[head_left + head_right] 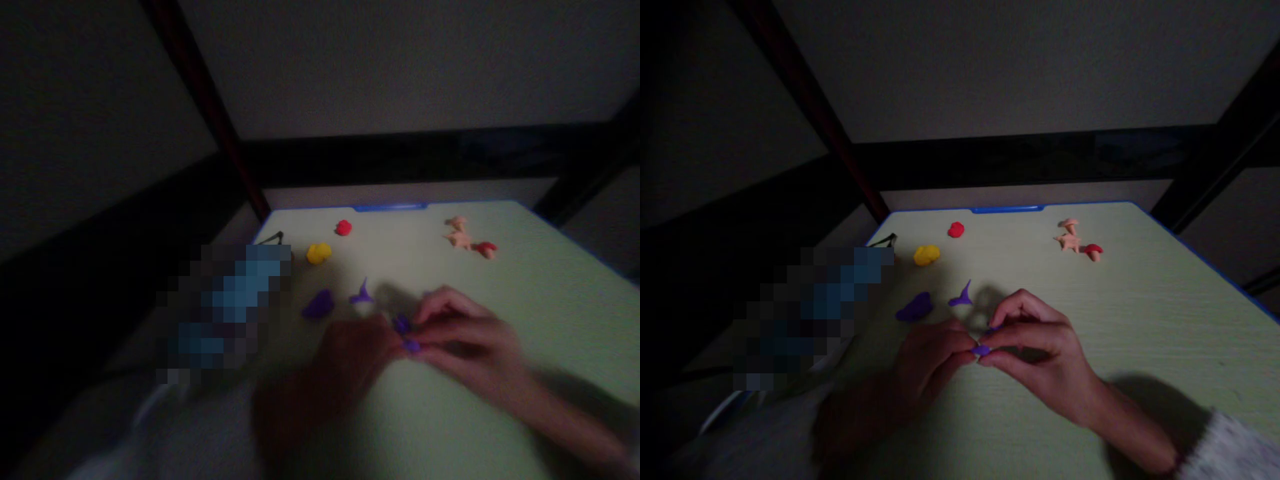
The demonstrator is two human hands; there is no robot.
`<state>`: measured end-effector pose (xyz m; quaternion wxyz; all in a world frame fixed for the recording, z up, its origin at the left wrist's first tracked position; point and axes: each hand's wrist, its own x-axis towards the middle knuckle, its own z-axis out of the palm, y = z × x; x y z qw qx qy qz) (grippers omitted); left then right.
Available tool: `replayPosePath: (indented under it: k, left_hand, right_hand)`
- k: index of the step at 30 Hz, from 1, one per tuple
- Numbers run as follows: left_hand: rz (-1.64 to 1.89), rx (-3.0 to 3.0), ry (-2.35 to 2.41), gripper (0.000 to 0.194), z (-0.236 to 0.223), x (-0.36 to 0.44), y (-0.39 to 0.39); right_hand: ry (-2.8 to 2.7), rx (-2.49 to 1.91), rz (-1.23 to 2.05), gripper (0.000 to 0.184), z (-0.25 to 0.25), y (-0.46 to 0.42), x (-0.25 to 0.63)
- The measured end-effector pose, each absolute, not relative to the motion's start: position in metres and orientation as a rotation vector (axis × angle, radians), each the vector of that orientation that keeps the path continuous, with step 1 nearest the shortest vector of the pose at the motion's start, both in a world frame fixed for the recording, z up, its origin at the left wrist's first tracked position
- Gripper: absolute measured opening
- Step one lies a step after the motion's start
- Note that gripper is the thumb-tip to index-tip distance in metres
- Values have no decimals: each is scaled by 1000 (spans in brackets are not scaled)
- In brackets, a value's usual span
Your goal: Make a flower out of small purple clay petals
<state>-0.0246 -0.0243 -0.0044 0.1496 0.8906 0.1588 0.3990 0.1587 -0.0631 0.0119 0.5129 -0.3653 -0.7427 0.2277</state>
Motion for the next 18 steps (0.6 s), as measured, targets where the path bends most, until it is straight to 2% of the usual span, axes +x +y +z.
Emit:
replayPosePath:
  k: [4, 9, 18]
  left_hand:
    - [1136, 2132, 674, 28, 0, -20, -28]
    - [829, 1329, 850, 29, 4, -11, -34]
    - [669, 1164, 895, 24, 10, -6, -39]
  right_hand:
    - [-1784, -882, 501, 7, 13, -62, 159]
    - [-1813, -879, 478, 10, 12, -62, 160]
    - [-1881, -862, 442, 10, 10, -62, 160]
